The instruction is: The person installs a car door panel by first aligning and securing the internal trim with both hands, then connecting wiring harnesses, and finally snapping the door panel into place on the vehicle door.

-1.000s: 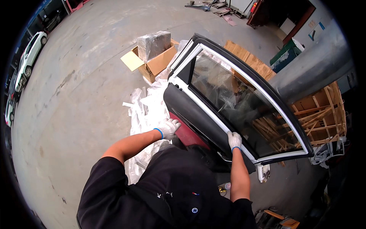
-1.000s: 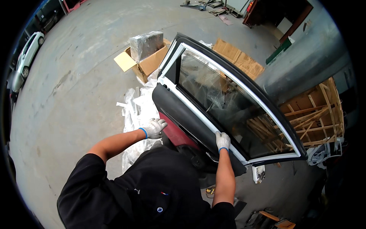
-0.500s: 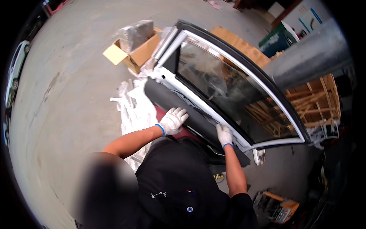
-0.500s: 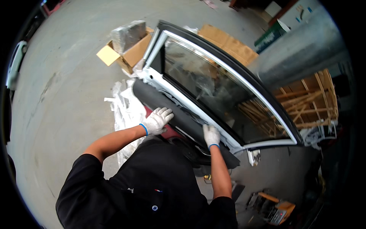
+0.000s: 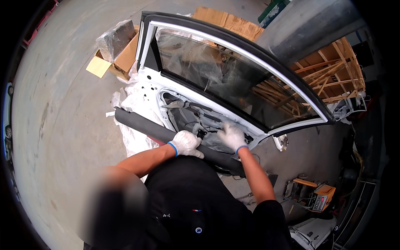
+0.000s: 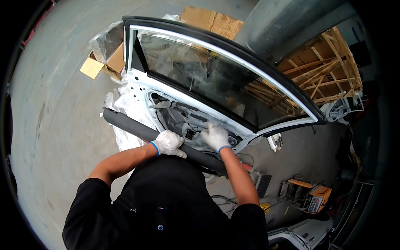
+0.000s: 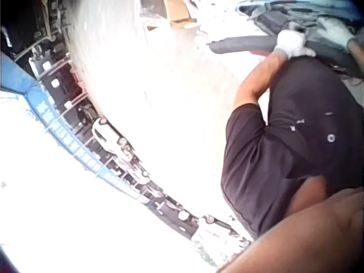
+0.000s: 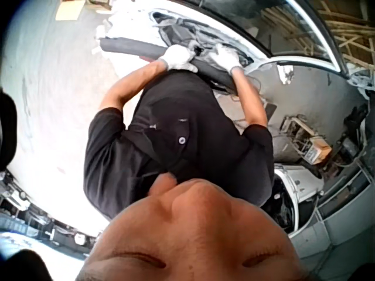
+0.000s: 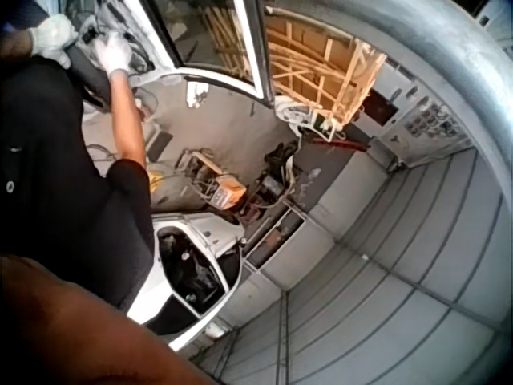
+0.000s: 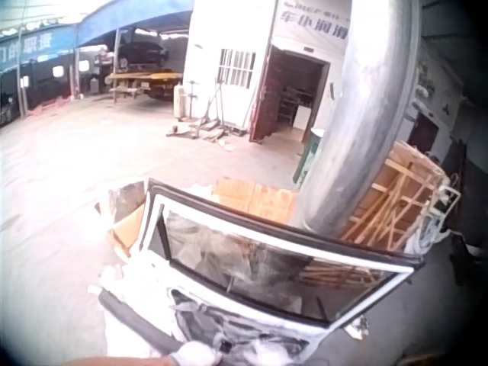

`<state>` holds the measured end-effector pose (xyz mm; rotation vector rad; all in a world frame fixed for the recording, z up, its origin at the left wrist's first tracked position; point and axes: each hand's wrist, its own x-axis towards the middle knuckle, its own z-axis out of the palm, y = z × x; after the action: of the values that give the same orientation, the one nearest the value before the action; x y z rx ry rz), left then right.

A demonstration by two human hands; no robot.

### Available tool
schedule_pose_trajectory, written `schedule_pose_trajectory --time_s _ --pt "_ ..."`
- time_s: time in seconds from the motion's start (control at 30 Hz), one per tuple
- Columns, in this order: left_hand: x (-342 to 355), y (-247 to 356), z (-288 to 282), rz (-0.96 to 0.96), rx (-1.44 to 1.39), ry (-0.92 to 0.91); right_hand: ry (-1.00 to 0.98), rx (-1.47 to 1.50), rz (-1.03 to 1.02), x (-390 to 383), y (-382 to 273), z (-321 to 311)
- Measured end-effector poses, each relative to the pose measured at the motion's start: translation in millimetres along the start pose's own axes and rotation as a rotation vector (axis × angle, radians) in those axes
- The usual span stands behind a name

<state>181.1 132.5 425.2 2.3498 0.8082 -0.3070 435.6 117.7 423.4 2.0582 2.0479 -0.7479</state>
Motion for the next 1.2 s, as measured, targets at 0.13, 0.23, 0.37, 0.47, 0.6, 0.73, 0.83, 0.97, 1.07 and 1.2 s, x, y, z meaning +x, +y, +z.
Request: schedule_pose_trajectory --time_s 0.13,0.23,0.37,0.47,0.6,0.73,0.83,0.97,1.07,1.2 --pt "-4.4 12.3 3.8 0.037 -0.005 0.021 0.135 -0.17 0.052 57.7 44.0 12.6" --pt "-8.5 12.4 10.3 0.06 -0.002 0.098 -0.123 -0.199 0.027 75.8 51.4 54.8" --pt "-22.0 8.9 14.1 0.031 0.007 0.16 -0.257 0.329 -0.162 33.6 19.3 103.3" --pt "-23.4 12.0 15.8 -0.003 -0.031 0.134 -0.307 0.557 -0.131 2.7 -2.2 112.0" --pt "-13.8 15.4 10.0 0.025 0.0 0.126 -0.296 0.506 -0.025 1.9 1.2 100.3" --pt "-3.6 16.7 -2.3 -0.006 0.032 0.094 -0.343 0.693 0.121 -9.8 4.8 66.2" --pt "0.0 22.9 -19.7 -0.015 0.046 0.071 -0.343 0.937 0.261 -10.7 15.2 33.2" --pt "10.0 21.6 -19.2 -0.021 0.062 0.0 -0.241 0.903 0.241 -0.4 31.3 7.7" --pt "21.1 11.3 -28.0 -0.054 0.074 0.025 -0.255 0.73 0.161 -3.6 20.5 4.3" --pt "13.9 9.2 -20.2 -0.029 0.045 0.083 -0.146 0.647 -0.05 -17.1 4.3 49.6"
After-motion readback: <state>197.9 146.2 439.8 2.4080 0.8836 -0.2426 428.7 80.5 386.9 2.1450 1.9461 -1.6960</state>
